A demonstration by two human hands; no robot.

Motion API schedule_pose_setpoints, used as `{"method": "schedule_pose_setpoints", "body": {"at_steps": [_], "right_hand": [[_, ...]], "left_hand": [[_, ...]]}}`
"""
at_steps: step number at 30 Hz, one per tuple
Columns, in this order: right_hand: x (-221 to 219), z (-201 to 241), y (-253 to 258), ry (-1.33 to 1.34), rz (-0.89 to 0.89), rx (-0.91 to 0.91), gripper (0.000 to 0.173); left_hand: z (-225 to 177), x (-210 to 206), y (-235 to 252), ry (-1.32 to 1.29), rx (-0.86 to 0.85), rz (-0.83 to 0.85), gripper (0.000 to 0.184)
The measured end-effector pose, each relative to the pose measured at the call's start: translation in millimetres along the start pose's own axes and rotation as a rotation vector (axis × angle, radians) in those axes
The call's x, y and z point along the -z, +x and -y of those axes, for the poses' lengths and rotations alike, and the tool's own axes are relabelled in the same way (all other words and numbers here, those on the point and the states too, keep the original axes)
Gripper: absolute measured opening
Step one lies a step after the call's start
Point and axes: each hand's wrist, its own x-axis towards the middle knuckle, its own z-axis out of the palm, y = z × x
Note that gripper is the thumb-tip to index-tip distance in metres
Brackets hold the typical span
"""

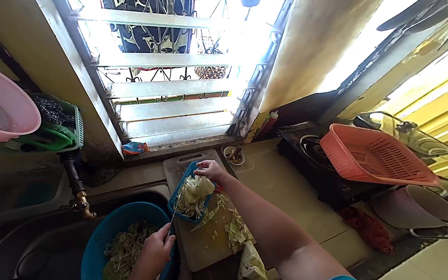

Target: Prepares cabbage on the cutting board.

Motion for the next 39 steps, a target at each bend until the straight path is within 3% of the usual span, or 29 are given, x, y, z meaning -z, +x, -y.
{"method": "schedule_pose_setpoints", "body": {"at_steps": [4, 6, 9, 13, 18, 24, 27, 31, 32, 35, 36, 37, 39], "right_hand": [[-15, -7, -3, -0.352, 0.143, 0.065, 0.09], [-30, -19, 0, -0.586, 0.194, 0.068, 0.096], [-32, -17, 1, -0.661, 0.18, 0.071, 0.08], [-11, 14, -14, -0.509, 0.166, 0.03, 0.064], [6, 16, -10, -0.193, 0.19, 0.008, 0.048], [7, 23, -9, -0.203, 0.138, -0.044, 0.031], [3, 14, 2, -0.283, 0.111, -0.097, 0.041], [-9, 9, 4, -0.464, 0.081, -0.03, 0.029], [-15, 7, 3, -0.513, 0.066, -0.04, 0.037], [-38, 3, -4, -0.711, 0.094, -0.099, 0.086], [-44, 1, -4, -0.761, 0.112, -0.109, 0.091], [-47, -1, -1, -0.767, 0.124, -0.116, 0.088], [-46, -2, 10, -0.732, 0.141, -0.117, 0.066]], "left_hand": [[1, -2, 1, 0.021, -0.001, 0.009, 0.049], [1, -4, 2, 0.028, 0.002, 0.011, 0.049], [1, -4, 3, 0.028, -0.003, 0.0, 0.05], [4, 0, -2, 0.009, 0.007, 0.0, 0.049], [7, 0, -4, -0.004, 0.014, -0.005, 0.048], [7, -1, -3, 0.002, 0.009, -0.002, 0.048], [9, -2, -2, 0.001, 0.01, -0.002, 0.047], [7, -3, -2, -0.003, 0.014, 0.003, 0.048], [7, -4, -1, -0.002, 0.011, 0.001, 0.048], [5, -7, 2, 0.014, 0.007, 0.005, 0.049], [4, -7, 2, 0.017, 0.006, 0.004, 0.049], [3, -8, 2, 0.018, 0.008, 0.004, 0.049], [4, -7, 3, 0.012, 0.016, 0.003, 0.049]]}}
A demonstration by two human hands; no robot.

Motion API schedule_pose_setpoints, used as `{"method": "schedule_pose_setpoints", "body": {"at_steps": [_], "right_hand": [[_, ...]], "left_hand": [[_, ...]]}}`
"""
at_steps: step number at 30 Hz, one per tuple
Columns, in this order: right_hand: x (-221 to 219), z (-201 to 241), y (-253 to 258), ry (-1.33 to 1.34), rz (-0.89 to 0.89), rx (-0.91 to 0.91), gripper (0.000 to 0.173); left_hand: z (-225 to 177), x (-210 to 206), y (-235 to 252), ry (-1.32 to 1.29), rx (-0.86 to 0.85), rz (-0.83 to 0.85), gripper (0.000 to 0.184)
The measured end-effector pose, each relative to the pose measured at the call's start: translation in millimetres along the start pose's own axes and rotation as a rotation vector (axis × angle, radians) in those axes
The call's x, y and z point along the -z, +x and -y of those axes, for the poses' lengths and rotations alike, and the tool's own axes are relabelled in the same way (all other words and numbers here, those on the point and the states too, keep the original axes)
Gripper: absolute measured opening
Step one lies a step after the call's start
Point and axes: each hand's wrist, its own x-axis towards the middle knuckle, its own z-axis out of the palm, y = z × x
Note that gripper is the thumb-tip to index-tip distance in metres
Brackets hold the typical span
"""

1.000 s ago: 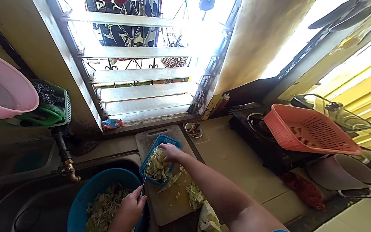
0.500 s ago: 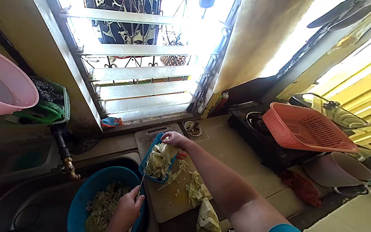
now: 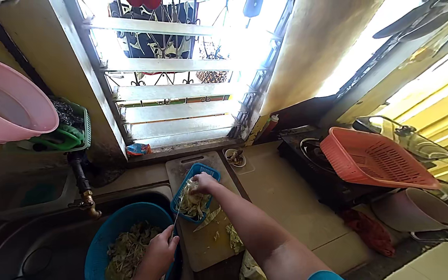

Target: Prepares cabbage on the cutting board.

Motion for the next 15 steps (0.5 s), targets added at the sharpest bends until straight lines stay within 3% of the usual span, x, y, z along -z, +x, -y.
{"method": "schedule_pose_setpoints", "body": {"at_steps": [2, 4, 9, 15], "right_hand": [[6, -3, 7, 0.027, -0.014, -0.003, 0.044], [14, -9, 8, 0.131, -0.028, -0.004, 0.039], [38, -13, -9, 0.422, -0.015, -0.008, 0.033], [43, -14, -13, 0.561, -0.069, -0.049, 0.043]], "left_hand": [[4, 1, -1, -0.012, 0.004, 0.002, 0.048], [6, 4, -3, -0.031, -0.001, -0.002, 0.047], [7, 8, -10, -0.044, 0.011, -0.001, 0.047], [7, 7, -9, -0.035, 0.013, -0.005, 0.048]]}}
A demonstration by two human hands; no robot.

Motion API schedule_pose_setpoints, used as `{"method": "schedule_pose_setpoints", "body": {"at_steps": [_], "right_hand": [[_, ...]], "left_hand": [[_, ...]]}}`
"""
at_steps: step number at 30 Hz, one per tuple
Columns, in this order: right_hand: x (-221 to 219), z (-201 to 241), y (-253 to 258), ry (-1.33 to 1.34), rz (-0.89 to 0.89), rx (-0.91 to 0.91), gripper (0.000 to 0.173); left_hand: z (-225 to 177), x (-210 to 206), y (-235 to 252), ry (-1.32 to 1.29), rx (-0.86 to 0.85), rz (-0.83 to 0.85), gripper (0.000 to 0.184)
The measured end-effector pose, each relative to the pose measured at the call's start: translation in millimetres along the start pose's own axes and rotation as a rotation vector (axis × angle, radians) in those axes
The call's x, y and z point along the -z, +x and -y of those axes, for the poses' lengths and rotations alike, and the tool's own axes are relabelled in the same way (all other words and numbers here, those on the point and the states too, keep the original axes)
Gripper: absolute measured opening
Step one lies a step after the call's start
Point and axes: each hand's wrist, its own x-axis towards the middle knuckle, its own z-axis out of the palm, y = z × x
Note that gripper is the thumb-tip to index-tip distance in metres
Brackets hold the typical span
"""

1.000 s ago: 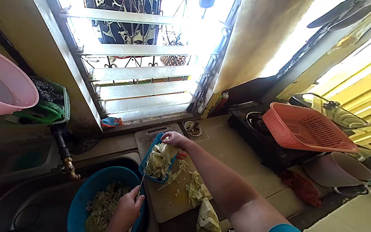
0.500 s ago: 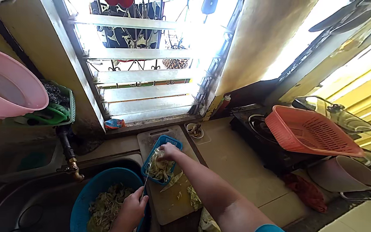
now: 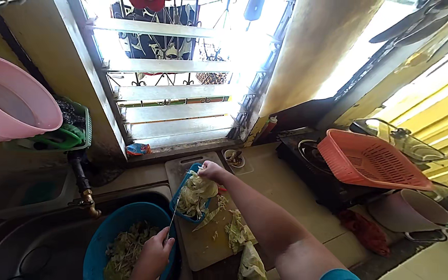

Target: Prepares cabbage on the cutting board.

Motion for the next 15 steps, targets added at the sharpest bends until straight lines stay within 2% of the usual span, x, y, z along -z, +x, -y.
{"method": "schedule_pose_setpoints", "body": {"at_steps": [2, 5, 8, 12, 13, 15], "right_hand": [[-1, -1, 0, -0.025, -0.011, 0.01, 0.049], [-4, -3, 0, -0.113, -0.083, 0.006, 0.045], [-6, -3, -4, -0.17, -0.078, 0.0, 0.05], [-7, -3, -4, -0.388, -0.139, -0.027, 0.031], [-8, -3, -5, -0.456, -0.165, -0.028, 0.036], [-10, -2, -6, -0.55, -0.139, 0.004, 0.062]], "left_hand": [[0, 0, 0, -0.003, -0.004, -0.003, 0.047], [0, 1, -1, 0.008, -0.002, -0.002, 0.047], [1, 2, -1, 0.021, -0.006, 0.003, 0.048], [3, 1, -1, 0.019, 0.0, 0.009, 0.049], [3, 1, -1, 0.019, 0.0, 0.01, 0.049], [2, 1, -1, 0.014, -0.001, 0.01, 0.049]]}}
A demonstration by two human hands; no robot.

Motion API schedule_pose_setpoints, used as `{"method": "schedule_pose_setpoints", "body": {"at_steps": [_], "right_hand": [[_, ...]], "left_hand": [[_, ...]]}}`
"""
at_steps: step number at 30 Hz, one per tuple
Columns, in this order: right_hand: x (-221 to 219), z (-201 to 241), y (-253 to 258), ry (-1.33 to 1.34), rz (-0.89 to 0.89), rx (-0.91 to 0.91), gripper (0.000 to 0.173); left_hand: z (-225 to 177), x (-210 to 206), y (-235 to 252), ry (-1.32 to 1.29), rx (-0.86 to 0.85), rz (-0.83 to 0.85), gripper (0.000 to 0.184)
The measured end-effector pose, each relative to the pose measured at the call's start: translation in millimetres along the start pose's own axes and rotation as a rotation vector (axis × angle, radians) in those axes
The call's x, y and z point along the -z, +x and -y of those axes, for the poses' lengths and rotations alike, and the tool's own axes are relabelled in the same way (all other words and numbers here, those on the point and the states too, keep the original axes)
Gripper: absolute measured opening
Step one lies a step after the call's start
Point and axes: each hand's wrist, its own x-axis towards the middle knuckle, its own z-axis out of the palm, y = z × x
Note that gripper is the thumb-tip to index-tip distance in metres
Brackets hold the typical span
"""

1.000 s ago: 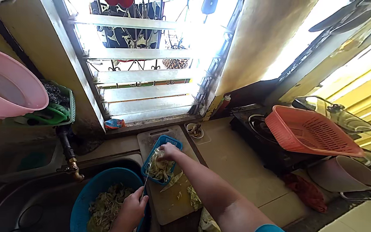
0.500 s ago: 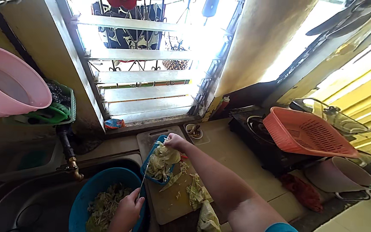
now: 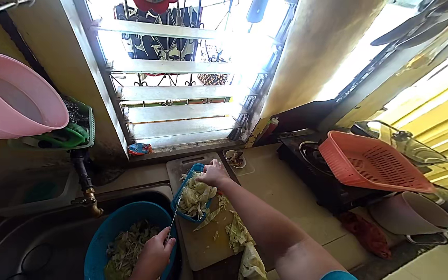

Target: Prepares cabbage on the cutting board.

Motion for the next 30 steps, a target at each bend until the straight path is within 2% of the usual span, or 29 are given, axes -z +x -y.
{"method": "schedule_pose_setpoints", "body": {"at_steps": [1, 2, 6, 11, 15, 19, 21, 23, 27, 30], "right_hand": [[-3, 1, 0, -0.039, 0.044, 0.043, 0.074], [-9, 0, 3, -0.081, 0.086, 0.096, 0.079], [-16, -2, 8, -0.096, 0.147, 0.17, 0.051], [10, -2, 5, 0.071, 0.114, 0.089, 0.037], [7, 10, -13, -0.192, 0.027, 0.148, 0.056], [-47, 23, -30, -0.321, -0.027, 0.342, 0.068], [-69, 24, -30, -0.317, 0.028, 0.309, 0.069], [-71, 28, -28, -0.264, 0.049, 0.255, 0.06], [-48, 33, -30, -0.204, 0.107, 0.185, 0.052], [-28, 30, -27, -0.107, 0.136, 0.061, 0.047]], "left_hand": [[0, 0, 0, -0.001, 0.0, -0.001, 0.049], [0, -1, 0, 0.0, -0.002, -0.002, 0.048], [0, -2, -1, 0.013, -0.011, -0.006, 0.048], [0, 2, -5, 0.027, -0.023, -0.009, 0.049], [-6, 6, -11, 0.096, -0.025, 0.036, 0.049], [-4, 7, -15, 0.053, -0.038, 0.002, 0.047], [-2, 8, -16, 0.044, -0.039, -0.01, 0.048], [1, 9, -16, 0.044, -0.045, -0.023, 0.048], [6, 11, -18, 0.042, -0.043, -0.027, 0.048], [5, 11, -18, 0.045, -0.033, -0.027, 0.048]]}}
